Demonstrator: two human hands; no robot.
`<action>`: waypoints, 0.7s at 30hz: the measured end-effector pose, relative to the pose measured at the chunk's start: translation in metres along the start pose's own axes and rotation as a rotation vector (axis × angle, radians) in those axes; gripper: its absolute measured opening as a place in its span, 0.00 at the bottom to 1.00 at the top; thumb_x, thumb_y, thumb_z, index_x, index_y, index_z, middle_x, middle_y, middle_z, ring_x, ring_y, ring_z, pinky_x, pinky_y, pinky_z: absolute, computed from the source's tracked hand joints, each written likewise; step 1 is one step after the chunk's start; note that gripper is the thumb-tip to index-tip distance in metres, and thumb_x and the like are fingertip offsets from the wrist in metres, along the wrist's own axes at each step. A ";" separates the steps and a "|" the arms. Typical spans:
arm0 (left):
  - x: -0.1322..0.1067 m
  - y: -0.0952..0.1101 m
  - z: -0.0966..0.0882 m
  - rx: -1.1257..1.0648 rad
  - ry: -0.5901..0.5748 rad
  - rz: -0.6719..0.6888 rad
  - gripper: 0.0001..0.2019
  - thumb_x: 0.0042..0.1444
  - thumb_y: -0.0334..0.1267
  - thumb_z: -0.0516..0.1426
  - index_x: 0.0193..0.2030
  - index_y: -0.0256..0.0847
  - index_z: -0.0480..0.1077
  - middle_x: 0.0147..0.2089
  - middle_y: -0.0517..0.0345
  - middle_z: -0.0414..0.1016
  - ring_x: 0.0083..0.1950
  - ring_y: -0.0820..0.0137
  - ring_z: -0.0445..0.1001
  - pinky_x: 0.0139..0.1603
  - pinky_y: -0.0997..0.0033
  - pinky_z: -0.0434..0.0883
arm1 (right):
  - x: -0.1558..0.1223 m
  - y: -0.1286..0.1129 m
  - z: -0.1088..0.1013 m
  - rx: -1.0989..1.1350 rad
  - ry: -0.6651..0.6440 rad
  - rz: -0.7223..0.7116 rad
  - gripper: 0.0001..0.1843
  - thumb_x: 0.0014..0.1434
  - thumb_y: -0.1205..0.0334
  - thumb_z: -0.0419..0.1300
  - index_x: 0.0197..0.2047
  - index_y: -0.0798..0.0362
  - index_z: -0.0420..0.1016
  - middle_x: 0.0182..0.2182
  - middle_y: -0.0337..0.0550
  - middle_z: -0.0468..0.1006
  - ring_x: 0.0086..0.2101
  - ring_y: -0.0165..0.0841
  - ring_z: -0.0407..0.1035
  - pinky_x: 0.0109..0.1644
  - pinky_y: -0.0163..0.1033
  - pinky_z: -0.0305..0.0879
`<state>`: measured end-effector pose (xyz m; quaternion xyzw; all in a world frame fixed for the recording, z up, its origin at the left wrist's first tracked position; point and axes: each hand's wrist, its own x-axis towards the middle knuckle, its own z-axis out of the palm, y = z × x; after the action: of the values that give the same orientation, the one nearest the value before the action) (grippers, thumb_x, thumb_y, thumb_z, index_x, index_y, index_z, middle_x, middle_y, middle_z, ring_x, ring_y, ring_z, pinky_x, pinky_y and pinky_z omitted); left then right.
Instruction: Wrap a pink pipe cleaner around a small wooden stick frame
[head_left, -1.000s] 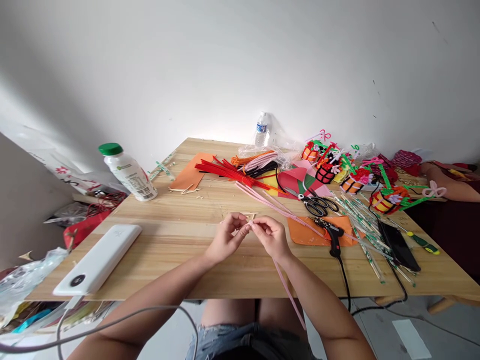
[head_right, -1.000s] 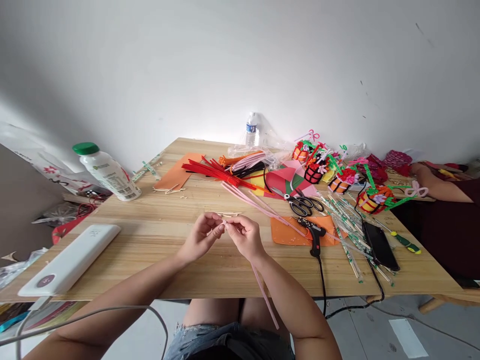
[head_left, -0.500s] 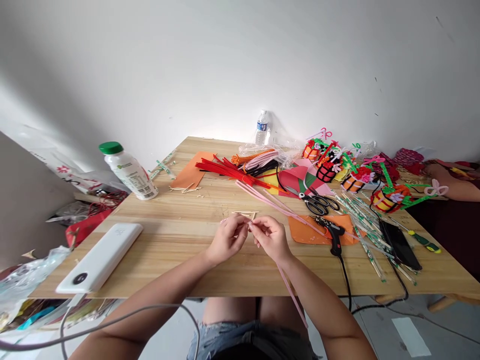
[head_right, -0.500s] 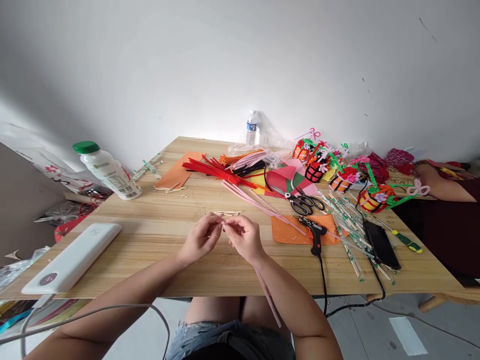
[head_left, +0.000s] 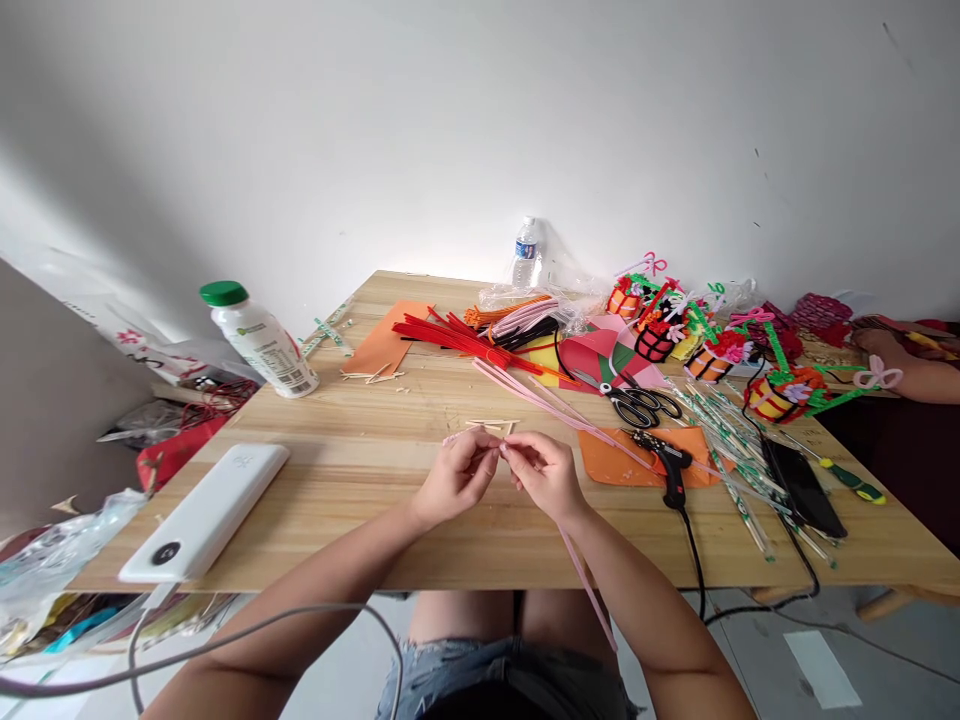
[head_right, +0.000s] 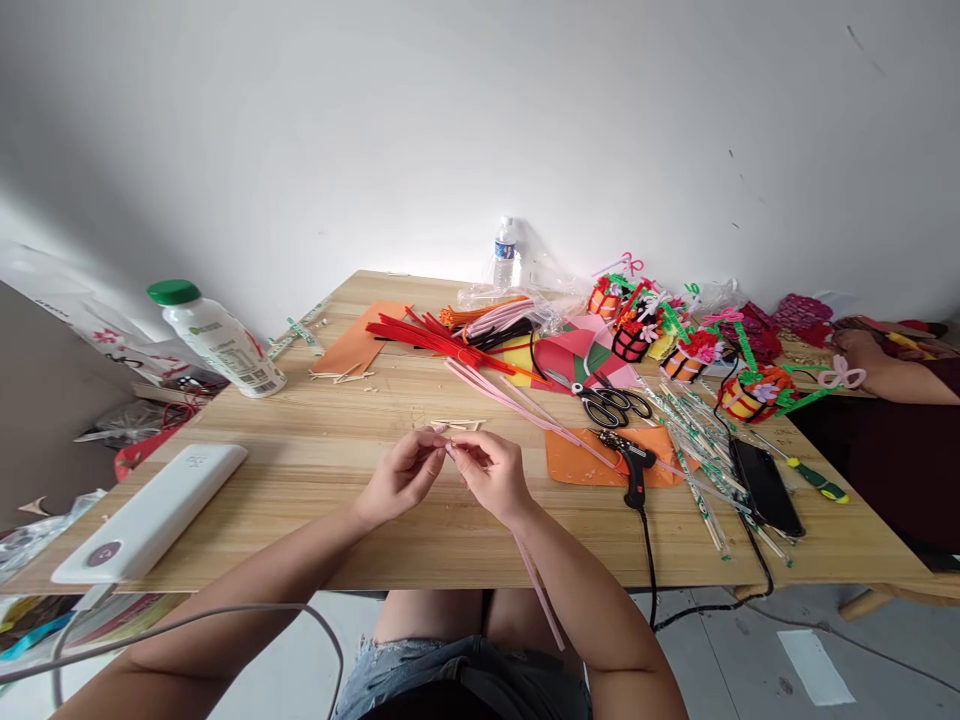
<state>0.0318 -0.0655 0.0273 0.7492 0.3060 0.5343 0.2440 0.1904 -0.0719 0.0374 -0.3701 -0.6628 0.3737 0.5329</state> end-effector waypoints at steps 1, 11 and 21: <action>0.000 0.000 0.000 -0.001 0.006 -0.002 0.03 0.60 0.32 0.52 0.40 0.38 0.66 0.31 0.56 0.71 0.29 0.74 0.69 0.31 0.75 0.67 | 0.000 0.000 0.000 -0.043 0.005 -0.036 0.09 0.60 0.57 0.59 0.37 0.54 0.76 0.26 0.42 0.76 0.18 0.25 0.65 0.20 0.31 0.64; 0.002 0.003 -0.001 -0.056 0.014 -0.051 0.04 0.59 0.34 0.54 0.38 0.37 0.69 0.30 0.55 0.73 0.30 0.73 0.71 0.31 0.75 0.68 | 0.006 0.003 -0.009 -0.233 -0.026 -0.287 0.06 0.60 0.65 0.59 0.39 0.53 0.78 0.30 0.46 0.80 0.22 0.27 0.69 0.25 0.33 0.67; -0.002 0.005 0.004 -0.248 0.018 -0.188 0.07 0.59 0.39 0.56 0.41 0.39 0.64 0.30 0.58 0.72 0.28 0.75 0.72 0.28 0.78 0.68 | 0.004 0.004 -0.010 -0.249 -0.024 -0.263 0.06 0.60 0.65 0.59 0.38 0.53 0.78 0.29 0.45 0.80 0.21 0.28 0.69 0.25 0.33 0.68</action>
<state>0.0360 -0.0705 0.0290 0.6765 0.3084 0.5496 0.3809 0.1999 -0.0654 0.0369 -0.3390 -0.7530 0.2199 0.5194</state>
